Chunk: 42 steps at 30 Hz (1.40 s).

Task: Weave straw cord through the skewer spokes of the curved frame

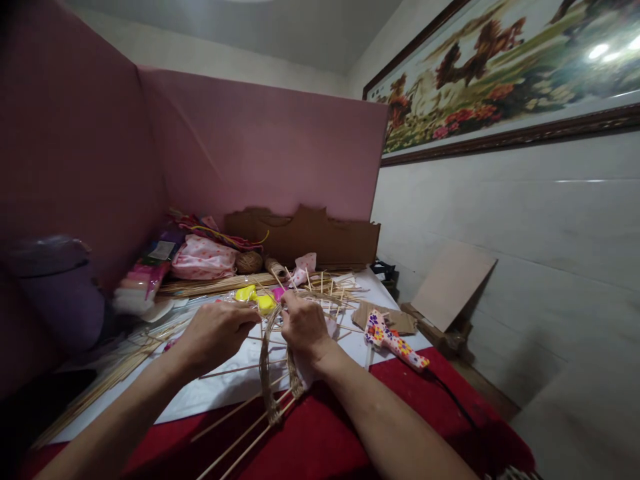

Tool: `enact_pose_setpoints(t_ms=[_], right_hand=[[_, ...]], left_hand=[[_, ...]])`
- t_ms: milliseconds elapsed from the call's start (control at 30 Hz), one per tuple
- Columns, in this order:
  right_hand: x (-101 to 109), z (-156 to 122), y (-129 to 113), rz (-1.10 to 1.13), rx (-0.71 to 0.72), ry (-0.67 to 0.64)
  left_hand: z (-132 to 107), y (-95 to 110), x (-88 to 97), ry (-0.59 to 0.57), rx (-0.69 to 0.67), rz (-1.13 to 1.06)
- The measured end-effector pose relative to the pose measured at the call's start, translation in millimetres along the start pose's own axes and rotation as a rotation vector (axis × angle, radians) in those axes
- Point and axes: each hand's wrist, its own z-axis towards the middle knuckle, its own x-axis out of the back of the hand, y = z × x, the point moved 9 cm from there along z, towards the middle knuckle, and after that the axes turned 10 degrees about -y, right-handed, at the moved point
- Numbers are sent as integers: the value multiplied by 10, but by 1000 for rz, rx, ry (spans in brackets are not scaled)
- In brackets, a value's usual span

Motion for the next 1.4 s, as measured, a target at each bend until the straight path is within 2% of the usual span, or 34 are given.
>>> enact_pose_setpoints(t_ms=[233, 433, 567, 767, 1033, 1167, 1400], right_hand=[[-47, 15, 47, 76, -27, -68], [97, 16, -66, 146, 46, -64], [27, 1, -148, 213, 82, -191], [-116, -25, -139, 143, 55, -247], [-197, -39, -153, 119, 105, -212], [-173, -47, -195, 160, 173, -201], [-161, -37, -113, 144, 131, -132]], left_hand=[[24, -77, -73, 6, 49, 29], [57, -198, -179, -10, 117, 23], [59, -224, -205, -13, 123, 18], [53, -201, -183, 15, 106, 32], [37, -36, -115, 33, -5, 110], [34, -83, -101, 22, -34, 81], [-7, -230, 31, 59, 39, 66]])
